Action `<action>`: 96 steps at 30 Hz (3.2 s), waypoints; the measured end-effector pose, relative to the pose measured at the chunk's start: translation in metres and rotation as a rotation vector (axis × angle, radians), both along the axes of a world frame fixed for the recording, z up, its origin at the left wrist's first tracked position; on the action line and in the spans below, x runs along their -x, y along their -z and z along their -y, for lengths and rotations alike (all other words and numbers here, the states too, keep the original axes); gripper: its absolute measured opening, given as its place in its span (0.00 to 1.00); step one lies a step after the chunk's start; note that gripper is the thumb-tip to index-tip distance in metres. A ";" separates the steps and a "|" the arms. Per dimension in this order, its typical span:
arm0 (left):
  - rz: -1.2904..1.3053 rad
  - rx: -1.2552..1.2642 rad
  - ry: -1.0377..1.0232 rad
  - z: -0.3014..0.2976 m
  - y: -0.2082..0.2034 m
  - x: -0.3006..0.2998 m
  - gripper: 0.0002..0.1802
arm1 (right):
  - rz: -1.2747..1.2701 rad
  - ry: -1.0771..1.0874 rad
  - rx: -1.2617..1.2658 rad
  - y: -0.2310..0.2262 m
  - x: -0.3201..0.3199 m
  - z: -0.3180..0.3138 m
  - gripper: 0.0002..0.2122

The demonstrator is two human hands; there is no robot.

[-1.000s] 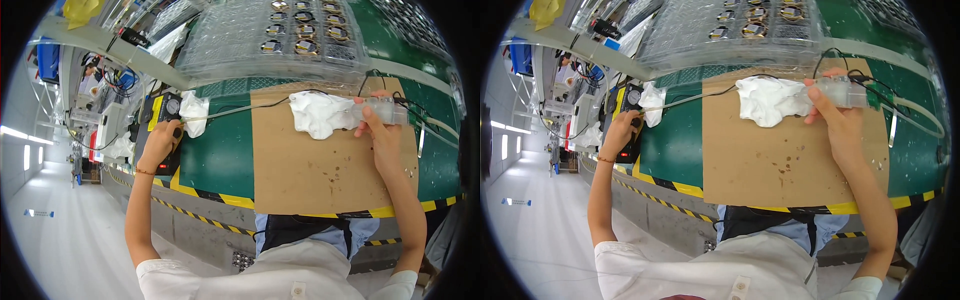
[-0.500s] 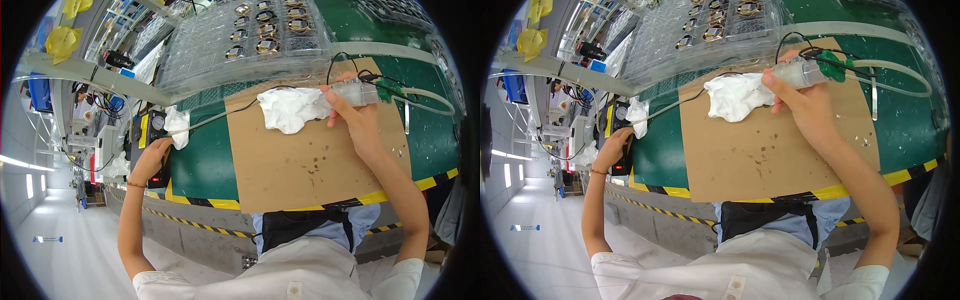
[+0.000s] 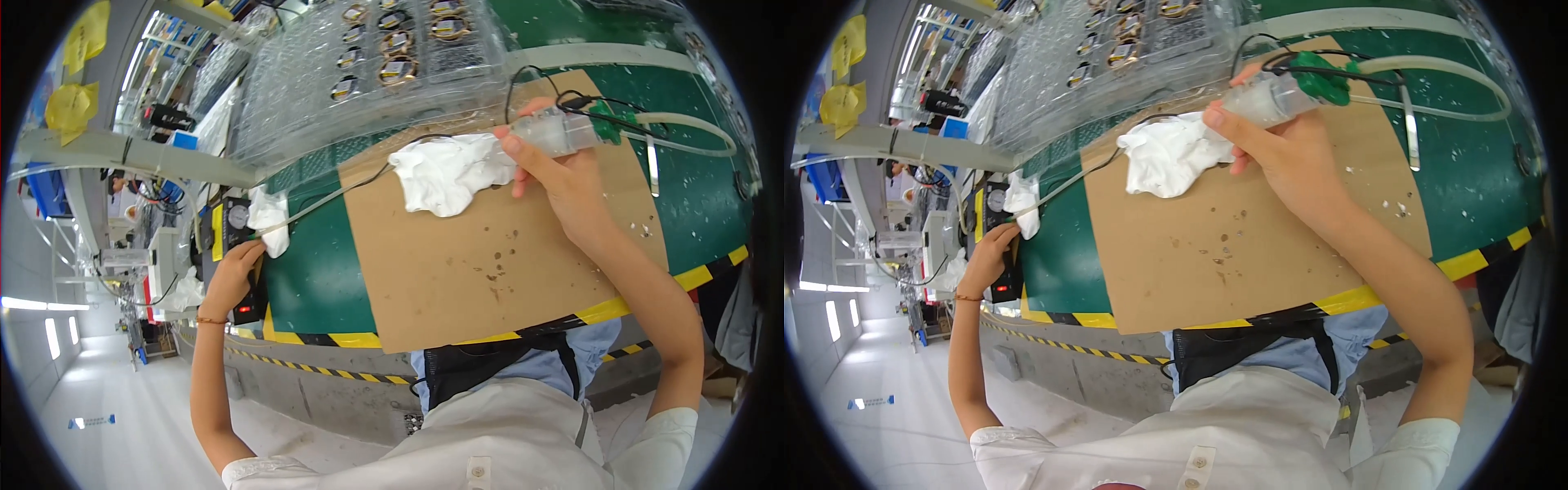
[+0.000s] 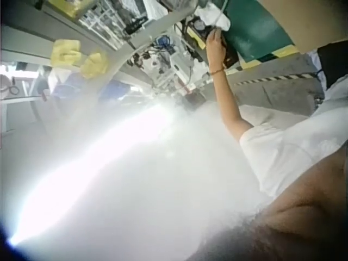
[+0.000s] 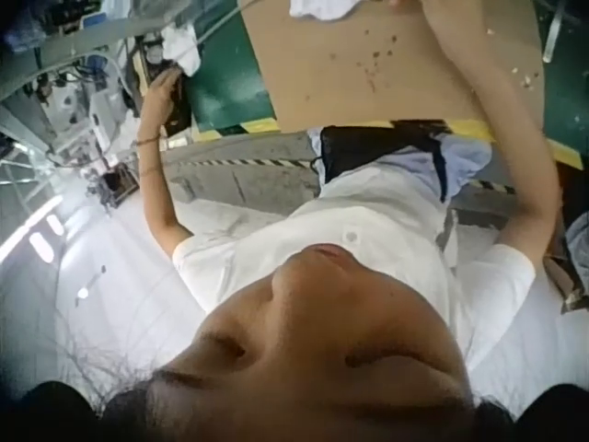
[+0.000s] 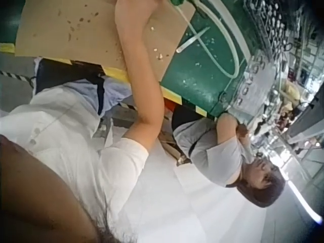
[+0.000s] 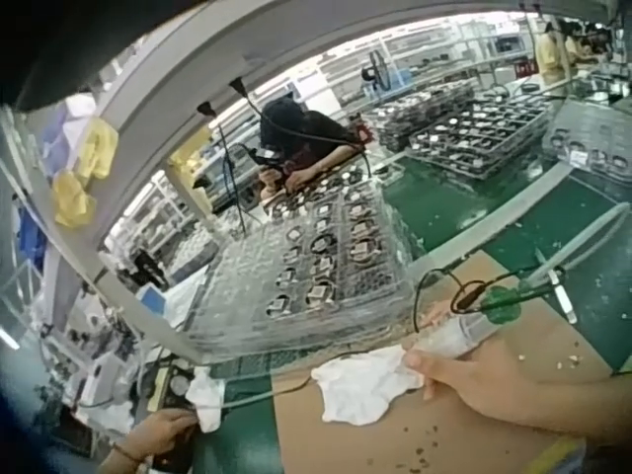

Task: The person applies a liquid substance to electronic components using a manual syringe dispenser.

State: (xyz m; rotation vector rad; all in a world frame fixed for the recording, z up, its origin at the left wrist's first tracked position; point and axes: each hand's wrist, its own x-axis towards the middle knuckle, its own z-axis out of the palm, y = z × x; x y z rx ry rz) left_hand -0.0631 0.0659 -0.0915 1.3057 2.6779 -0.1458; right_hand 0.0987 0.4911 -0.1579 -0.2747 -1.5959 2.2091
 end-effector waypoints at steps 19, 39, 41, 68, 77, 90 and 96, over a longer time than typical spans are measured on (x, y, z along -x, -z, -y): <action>0.069 0.030 0.058 -0.012 -0.007 -0.006 0.21 | -0.016 -0.030 0.012 0.000 0.001 -0.004 0.16; -0.410 0.121 -0.037 -0.005 0.004 -0.014 0.18 | -0.017 0.020 0.032 -0.004 -0.001 0.002 0.16; -0.179 0.058 0.127 -0.012 -0.003 -0.012 0.17 | -0.007 0.027 0.011 -0.003 0.000 0.002 0.15; -0.390 0.295 0.038 -0.003 0.009 -0.007 0.15 | 0.017 0.048 0.009 -0.004 -0.003 -0.001 0.16; -0.114 0.160 0.109 -0.006 0.000 -0.009 0.19 | 0.018 0.024 0.024 -0.004 -0.002 -0.001 0.16; -0.211 0.056 0.214 -0.007 0.005 -0.008 0.18 | 0.009 0.051 0.029 -0.004 -0.002 0.001 0.18; -0.368 0.116 -0.052 -0.011 0.010 -0.013 0.18 | 0.031 0.052 0.015 -0.005 -0.004 0.000 0.18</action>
